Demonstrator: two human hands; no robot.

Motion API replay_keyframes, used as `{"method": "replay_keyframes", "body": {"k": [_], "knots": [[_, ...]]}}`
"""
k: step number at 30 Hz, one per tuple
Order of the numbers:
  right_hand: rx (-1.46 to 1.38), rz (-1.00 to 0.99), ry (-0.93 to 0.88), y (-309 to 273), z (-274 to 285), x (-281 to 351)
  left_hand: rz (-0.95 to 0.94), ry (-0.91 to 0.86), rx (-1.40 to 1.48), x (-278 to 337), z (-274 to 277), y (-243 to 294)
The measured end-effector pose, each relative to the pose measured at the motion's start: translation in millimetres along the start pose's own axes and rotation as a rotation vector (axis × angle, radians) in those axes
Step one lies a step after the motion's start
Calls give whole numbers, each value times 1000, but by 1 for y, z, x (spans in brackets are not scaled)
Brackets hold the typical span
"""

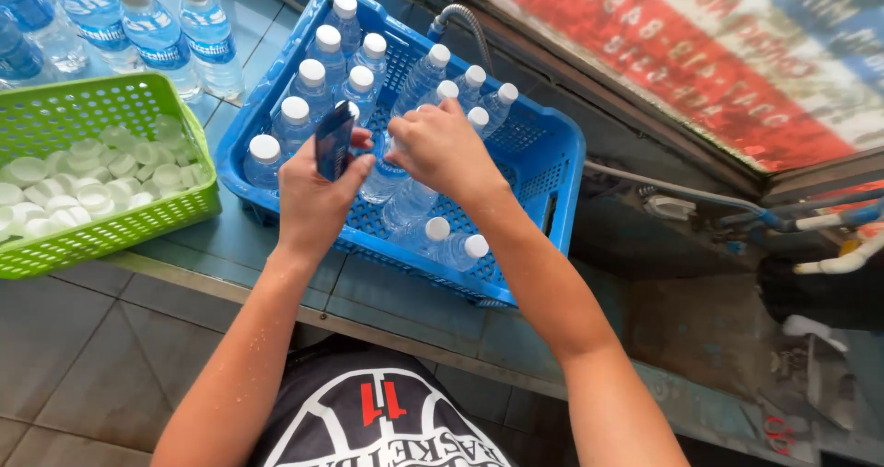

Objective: Applying plastic shrink-wrap seals to water bottle caps and using a heat gun to secure them.

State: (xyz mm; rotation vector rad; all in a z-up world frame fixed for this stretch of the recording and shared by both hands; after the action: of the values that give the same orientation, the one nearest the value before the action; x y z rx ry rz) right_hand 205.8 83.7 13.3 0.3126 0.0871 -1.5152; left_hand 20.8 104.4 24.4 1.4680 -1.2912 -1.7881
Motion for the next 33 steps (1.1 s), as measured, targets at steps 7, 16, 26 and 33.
{"method": "replay_keyframes", "body": {"k": [7,16,26,33], "knots": [[-59,-19,-41,-16,115,-10,-333,-154,-159,-24,-26,22],[-200,62,-66,-34,178,1,-346,-202,-111,-18,-22,12],[-440,82,-144,-26,187,5,-179,-405,110,-16,-21,-14],[-476,36,-160,-25,142,3,-1,-120,400,-31,6,-41]]}}
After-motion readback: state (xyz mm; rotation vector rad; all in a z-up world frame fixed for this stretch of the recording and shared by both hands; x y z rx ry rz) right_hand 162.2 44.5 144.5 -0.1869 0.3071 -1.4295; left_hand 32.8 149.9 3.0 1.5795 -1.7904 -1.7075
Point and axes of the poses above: each hand's wrist, its own x-axis away from the middle knuckle, its own z-axis out of the back of the hand, y = z × x, the point moved 8 cm from there along -x, towards the middle knuckle, and after that the axes turned 10 degrees about -z, right-handed, at the moved point
